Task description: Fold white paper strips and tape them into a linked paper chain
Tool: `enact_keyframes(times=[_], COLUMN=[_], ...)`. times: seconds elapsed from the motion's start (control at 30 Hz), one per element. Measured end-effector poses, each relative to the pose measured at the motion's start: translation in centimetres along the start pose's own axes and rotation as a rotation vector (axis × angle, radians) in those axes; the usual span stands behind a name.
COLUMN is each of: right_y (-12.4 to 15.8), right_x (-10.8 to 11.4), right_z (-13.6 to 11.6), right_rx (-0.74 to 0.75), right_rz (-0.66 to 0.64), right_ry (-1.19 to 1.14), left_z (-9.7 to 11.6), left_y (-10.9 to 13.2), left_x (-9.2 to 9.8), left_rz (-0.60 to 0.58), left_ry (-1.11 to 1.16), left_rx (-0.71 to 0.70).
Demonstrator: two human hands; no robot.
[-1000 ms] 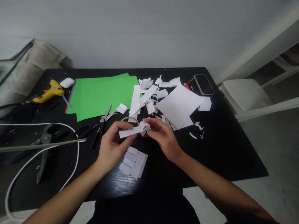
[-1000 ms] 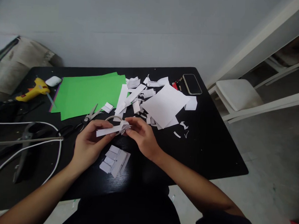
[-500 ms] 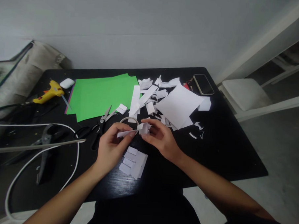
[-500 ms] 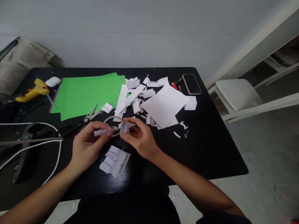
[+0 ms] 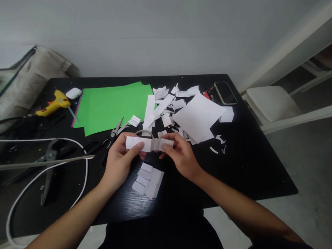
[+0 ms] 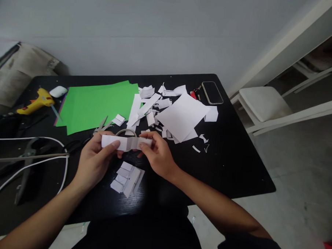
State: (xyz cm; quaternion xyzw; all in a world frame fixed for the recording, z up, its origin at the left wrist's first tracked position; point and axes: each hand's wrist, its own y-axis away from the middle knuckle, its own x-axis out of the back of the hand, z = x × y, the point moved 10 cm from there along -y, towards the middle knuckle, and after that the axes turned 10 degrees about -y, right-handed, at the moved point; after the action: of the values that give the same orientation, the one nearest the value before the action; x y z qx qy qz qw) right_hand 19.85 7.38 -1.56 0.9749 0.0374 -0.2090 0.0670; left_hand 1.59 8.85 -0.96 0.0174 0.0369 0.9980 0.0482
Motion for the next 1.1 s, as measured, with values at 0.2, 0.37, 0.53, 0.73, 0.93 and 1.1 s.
enact_keyframes(times=[0.2, 0.37, 0.53, 0.73, 0.93, 1.1], right_y=[-0.2, -0.1, -0.1, 0.0, -0.1, -0.2], right_x=[0.3, 1.2, 1.5, 1.4, 1.4, 1.5], right_z=[-0.3, -0.4, -1.1, -1.4, -1.3, -1.1], right_rx=[0.001, 0.023, 0.111, 0.131, 0.137, 0.148], right_rz=[0.033, 0.119, 0.139, 0.129, 0.126, 0.124], right_ry=[0.021, 0.018, 0.034, 0.050, 0.052, 0.067], left_z=[-0.1, 0.4, 0.8, -0.1, -0.9, -1.2], left_y=[0.1, 0.2, 0.2, 0.4, 0.8, 0.9], left_x=[-0.2, -0.8, -1.3, -2.4, -3.3, -3.5], left_rz=[-0.023, -0.083, -0.113, -0.230, -0.312, -0.339], left_ry=[-0.019, -0.081, -0.204, -0.257, -0.237, -0.232], left_rx=[0.011, 0.000, 0.005, 0.077, 0.134, 0.165])
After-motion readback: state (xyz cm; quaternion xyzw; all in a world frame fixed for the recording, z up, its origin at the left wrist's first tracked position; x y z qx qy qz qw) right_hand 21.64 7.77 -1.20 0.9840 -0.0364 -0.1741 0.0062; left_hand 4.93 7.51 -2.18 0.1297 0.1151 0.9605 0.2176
